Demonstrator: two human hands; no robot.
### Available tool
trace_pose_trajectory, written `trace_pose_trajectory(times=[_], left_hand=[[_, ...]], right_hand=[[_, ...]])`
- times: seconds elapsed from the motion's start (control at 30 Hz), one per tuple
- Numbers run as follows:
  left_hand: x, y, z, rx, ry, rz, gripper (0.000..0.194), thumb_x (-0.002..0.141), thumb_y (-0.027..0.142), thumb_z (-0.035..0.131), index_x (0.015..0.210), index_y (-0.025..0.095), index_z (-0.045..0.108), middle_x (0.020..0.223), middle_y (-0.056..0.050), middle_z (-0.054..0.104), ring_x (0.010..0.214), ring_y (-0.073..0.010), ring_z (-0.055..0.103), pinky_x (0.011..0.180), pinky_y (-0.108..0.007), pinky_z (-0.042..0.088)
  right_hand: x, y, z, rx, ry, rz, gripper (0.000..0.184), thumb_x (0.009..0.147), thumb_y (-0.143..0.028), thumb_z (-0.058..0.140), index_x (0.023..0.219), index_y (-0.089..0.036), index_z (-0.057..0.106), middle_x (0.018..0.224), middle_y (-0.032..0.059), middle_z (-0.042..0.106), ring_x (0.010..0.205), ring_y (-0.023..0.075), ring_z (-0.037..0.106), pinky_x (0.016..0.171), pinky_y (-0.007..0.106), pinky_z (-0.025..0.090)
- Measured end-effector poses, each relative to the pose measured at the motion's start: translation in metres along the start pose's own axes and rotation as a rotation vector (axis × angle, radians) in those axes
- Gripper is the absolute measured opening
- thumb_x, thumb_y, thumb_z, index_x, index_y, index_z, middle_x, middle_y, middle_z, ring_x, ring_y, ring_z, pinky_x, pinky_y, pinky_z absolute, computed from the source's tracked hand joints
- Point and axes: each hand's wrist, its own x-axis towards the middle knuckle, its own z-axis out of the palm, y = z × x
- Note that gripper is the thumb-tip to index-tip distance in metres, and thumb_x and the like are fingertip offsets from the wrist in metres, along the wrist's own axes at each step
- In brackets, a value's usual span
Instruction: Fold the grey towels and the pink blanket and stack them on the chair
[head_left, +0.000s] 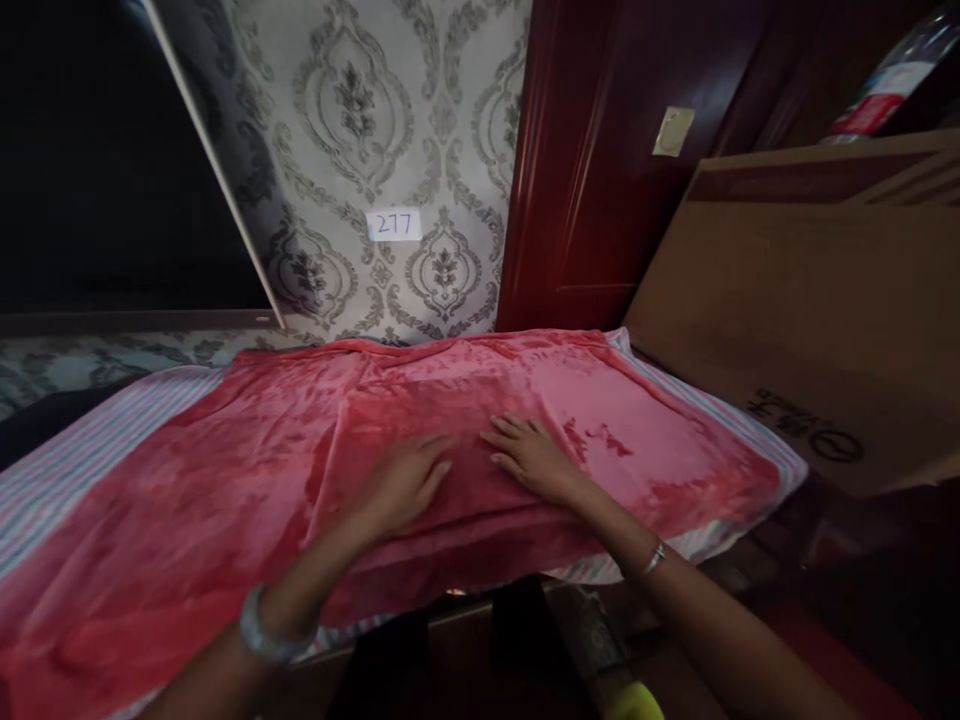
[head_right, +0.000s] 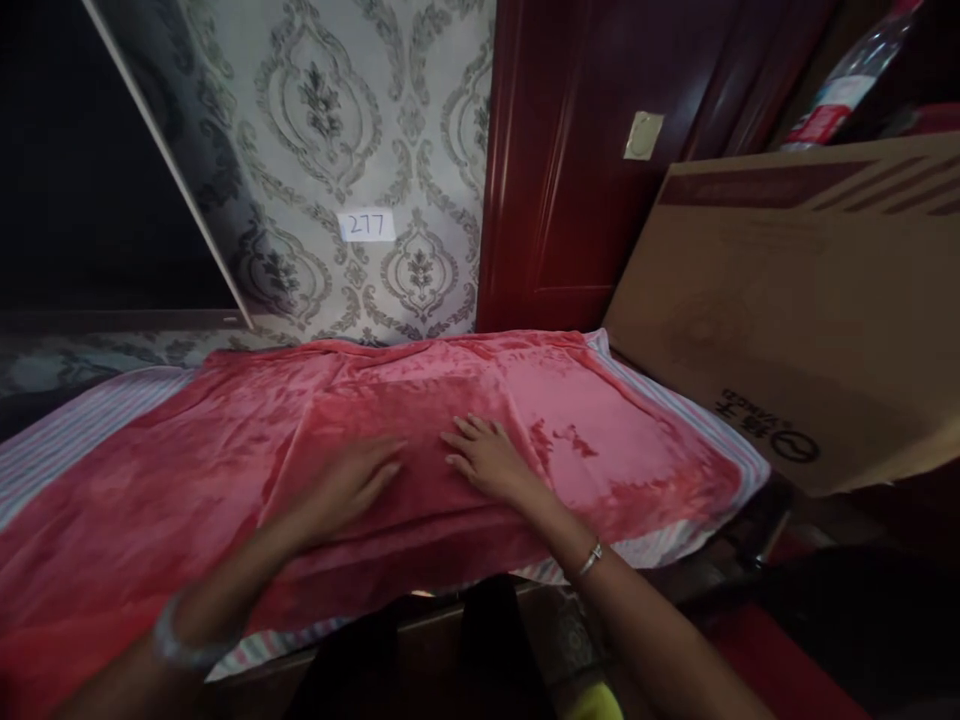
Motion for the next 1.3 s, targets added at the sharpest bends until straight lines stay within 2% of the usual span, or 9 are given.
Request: trace_pose_trajectory(times=[0.1,0.2,0.33,0.53,0.67,0.8,0.97,1.13,1.3], left_hand=[[0.084,0.004,0.003,-0.075,-0.123,0.109,0.052,0.102,0.031,0.036,0.147,0.018,0.058,0.153,-0.009,0.059,0.141,-0.024,0.054,0.121,-0.044,0.04],[0.154,0.006,0.021,-0.024,-0.228,0.131,0.058,0.102,0.036,0.039,0.157,0.018,0.046,0.167,-0.01,0.04,0.154,-0.0249,0.036,0.129,-0.048,0.025],[0.2,0.0,0.057,0.084,-0.329,0.11,0.061,0.103,0.048,0.04,0.161,0.029,0.039,0.173,-0.006,0.027,0.161,-0.0326,0.015,0.128,-0.064,0.009],[0.204,-0.02,0.099,0.115,-0.302,0.102,0.066,0.103,0.052,0.039,0.165,0.032,0.03,0.174,-0.007,0.023,0.159,-0.0378,0.018,0.125,-0.067,0.013],[0.203,-0.022,0.101,0.125,-0.309,0.117,0.066,0.102,0.054,0.041,0.164,0.033,0.033,0.174,-0.007,0.024,0.158,-0.0393,0.023,0.125,-0.067,0.016],[0.203,-0.02,0.102,0.179,-0.287,0.123,0.066,0.102,0.057,0.04,0.163,0.035,0.033,0.173,-0.005,0.027,0.156,-0.039,0.027,0.125,-0.064,0.021],[0.202,-0.023,0.109,0.233,-0.265,0.129,0.066,0.102,0.058,0.036,0.164,0.036,0.032,0.173,-0.004,0.027,0.155,-0.0388,0.03,0.125,-0.061,0.023],[0.202,-0.013,0.103,0.216,-0.295,0.084,0.069,0.103,0.057,0.034,0.167,0.032,0.025,0.175,-0.006,0.019,0.158,-0.0385,0.022,0.127,-0.061,0.016],[0.193,0.004,0.073,0.155,-0.373,0.052,0.072,0.102,0.059,0.035,0.167,0.029,0.023,0.175,-0.009,0.017,0.162,-0.0332,0.012,0.129,-0.06,0.007]], right_hand=[[-0.024,0.001,0.007,-0.013,0.057,0.03,0.051,0.109,-0.047,0.041,0.156,-0.031,0.05,0.165,0.0085,0.038,0.155,0.0318,0.029,0.124,0.061,0.024],[-0.034,-0.005,0.018,-0.03,0.091,0.061,0.053,0.108,-0.048,0.043,0.158,-0.033,0.046,0.167,0.0064,0.035,0.156,0.0319,0.026,0.125,0.063,0.02],[-0.036,-0.009,0.031,-0.032,0.138,0.084,0.051,0.108,-0.049,0.044,0.157,-0.037,0.047,0.167,0.003,0.034,0.157,0.0307,0.023,0.126,0.062,0.018],[-0.041,-0.007,0.047,-0.022,0.186,0.093,0.054,0.107,-0.049,0.046,0.159,-0.038,0.043,0.169,0.0003,0.031,0.158,0.0284,0.022,0.128,0.058,0.019],[-0.048,-0.008,0.066,-0.04,0.28,0.097,0.054,0.105,-0.045,0.05,0.158,-0.039,0.045,0.169,-0.0009,0.03,0.157,0.0298,0.023,0.127,0.058,0.023],[-0.05,-0.01,0.082,-0.071,0.477,0.063,0.051,0.103,-0.035,0.054,0.154,-0.036,0.052,0.165,0.0005,0.041,0.154,0.0292,0.031,0.125,0.056,0.028],[-0.048,-0.013,0.082,-0.08,0.562,0.072,0.048,0.102,-0.033,0.056,0.15,-0.034,0.057,0.161,0.0008,0.047,0.151,0.0275,0.035,0.124,0.053,0.029],[-0.046,-0.014,0.074,-0.097,0.507,0.1,0.046,0.102,-0.033,0.055,0.149,-0.034,0.058,0.16,0.001,0.048,0.151,0.0274,0.035,0.123,0.052,0.028],[-0.053,-0.008,0.069,-0.109,0.439,0.081,0.046,0.104,-0.031,0.051,0.15,-0.032,0.057,0.162,0.0023,0.045,0.152,0.0283,0.034,0.122,0.054,0.029]])
